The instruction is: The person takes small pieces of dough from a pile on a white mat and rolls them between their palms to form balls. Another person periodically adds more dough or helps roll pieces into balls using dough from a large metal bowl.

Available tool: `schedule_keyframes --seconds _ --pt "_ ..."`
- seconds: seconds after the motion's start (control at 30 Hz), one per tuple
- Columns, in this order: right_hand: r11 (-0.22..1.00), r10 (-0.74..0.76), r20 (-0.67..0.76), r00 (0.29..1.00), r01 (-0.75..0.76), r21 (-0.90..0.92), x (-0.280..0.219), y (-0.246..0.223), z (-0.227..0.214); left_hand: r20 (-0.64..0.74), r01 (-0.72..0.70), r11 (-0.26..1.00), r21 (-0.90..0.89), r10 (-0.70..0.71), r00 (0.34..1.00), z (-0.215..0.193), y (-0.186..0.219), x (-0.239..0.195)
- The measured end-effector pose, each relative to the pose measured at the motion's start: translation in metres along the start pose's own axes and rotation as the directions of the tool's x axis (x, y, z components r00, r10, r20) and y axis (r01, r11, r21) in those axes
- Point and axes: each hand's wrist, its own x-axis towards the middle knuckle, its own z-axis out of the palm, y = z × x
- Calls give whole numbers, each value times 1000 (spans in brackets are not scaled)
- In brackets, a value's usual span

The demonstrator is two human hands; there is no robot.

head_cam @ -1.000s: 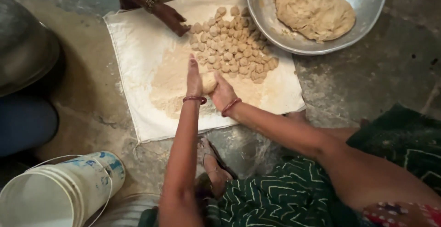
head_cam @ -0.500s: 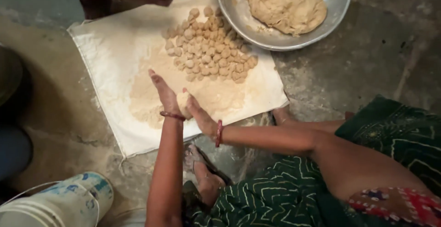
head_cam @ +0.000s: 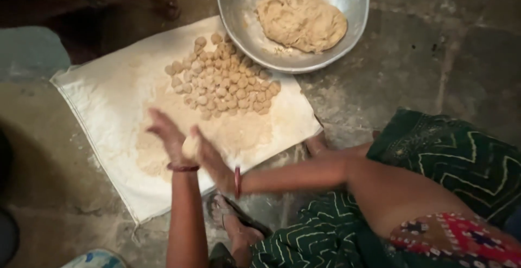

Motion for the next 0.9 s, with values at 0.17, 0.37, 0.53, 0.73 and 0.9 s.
schedule_keyframes --seconds 0.17,0.37,0.53,0.73,0.9 --pt "955 -218 98 971 233 -185 -7 -19 13 177 297 888 -350 -248 952 21 28 -17" --pt "530 532 36 846 -365 766 79 -52 -21 281 198 958 -208 -135 950 66 50 -31" --pt "982 -187 163 969 187 20 -6 -59 18 -4 137 973 -187 -140 990 14 28 3" --pt "948 170 222 960 -220 228 -13 -40 24 -18 211 946 -248 -222 975 8 -18 -23" --pt "966 177 113 978 -195 173 54 -17 -24 196 436 797 -418 -390 900 58 -16 -50"
